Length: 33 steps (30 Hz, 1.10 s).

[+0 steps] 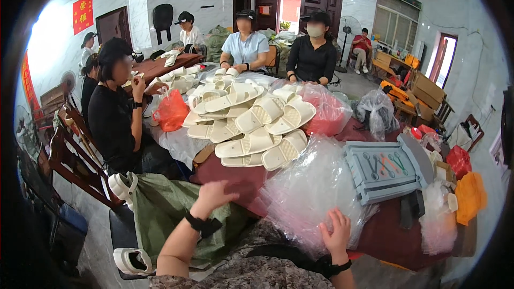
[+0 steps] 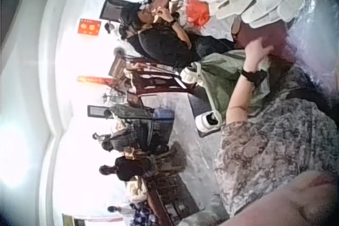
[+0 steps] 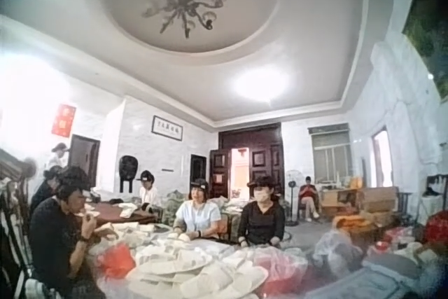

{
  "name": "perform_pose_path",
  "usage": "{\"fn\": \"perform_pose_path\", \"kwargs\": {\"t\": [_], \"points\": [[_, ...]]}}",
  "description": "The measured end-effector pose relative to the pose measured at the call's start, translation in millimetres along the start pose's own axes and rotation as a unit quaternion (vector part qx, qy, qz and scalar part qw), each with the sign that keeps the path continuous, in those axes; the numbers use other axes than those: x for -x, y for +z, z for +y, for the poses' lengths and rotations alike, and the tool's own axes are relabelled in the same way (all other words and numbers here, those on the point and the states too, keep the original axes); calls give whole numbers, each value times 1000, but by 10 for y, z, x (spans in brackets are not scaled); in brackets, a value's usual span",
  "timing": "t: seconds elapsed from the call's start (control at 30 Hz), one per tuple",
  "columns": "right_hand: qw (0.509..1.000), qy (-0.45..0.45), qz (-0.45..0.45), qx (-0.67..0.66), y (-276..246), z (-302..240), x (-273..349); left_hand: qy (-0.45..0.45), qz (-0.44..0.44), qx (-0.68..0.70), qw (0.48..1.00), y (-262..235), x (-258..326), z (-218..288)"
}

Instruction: Inspecting and packing plastic sandals into plastic bags in a workshop environment.

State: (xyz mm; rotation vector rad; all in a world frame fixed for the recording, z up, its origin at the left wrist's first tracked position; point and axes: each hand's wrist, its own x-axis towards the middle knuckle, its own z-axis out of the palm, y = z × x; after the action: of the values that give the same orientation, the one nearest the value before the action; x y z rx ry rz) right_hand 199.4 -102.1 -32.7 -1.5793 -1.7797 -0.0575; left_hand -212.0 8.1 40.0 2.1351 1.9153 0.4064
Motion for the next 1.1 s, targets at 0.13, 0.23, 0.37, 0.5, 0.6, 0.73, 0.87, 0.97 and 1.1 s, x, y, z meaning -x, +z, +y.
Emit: {"fn": "perform_pose_path", "kwargs": {"t": [0.13,0.23,0.37,0.5,0.6,0.73,0.87,0.97,1.1], "points": [[1000,-5,-10,-3,-31,-56,5,67,116,179,975,-381,-638,175],[1000,7,17,-19,-15,-65,-189,57,181,208,960,-235,-1386,88],[999,-7,25,-22,-2,6,-47,-37,220,219,950,-201,-2095,34],[1000,5,8,-3,-8,-7,31,-108,225,260,933,-88,-2445,26],[1000,3,22,-9,19,-46,-19,-82,83,469,875,-103,-2502,-41],[1000,15,10,-14,-14,-71,-21,-16,72,614,786,-170,-2408,276],[1000,22,6,-20,-17,-74,-21,82,192,552,807,-294,-2235,595],[1000,25,11,-13,-20,-5,-13,161,263,407,860,-428,-1952,1014],[999,29,8,-18,-9,-34,-46,188,251,477,821,-483,-1677,1227]]}}
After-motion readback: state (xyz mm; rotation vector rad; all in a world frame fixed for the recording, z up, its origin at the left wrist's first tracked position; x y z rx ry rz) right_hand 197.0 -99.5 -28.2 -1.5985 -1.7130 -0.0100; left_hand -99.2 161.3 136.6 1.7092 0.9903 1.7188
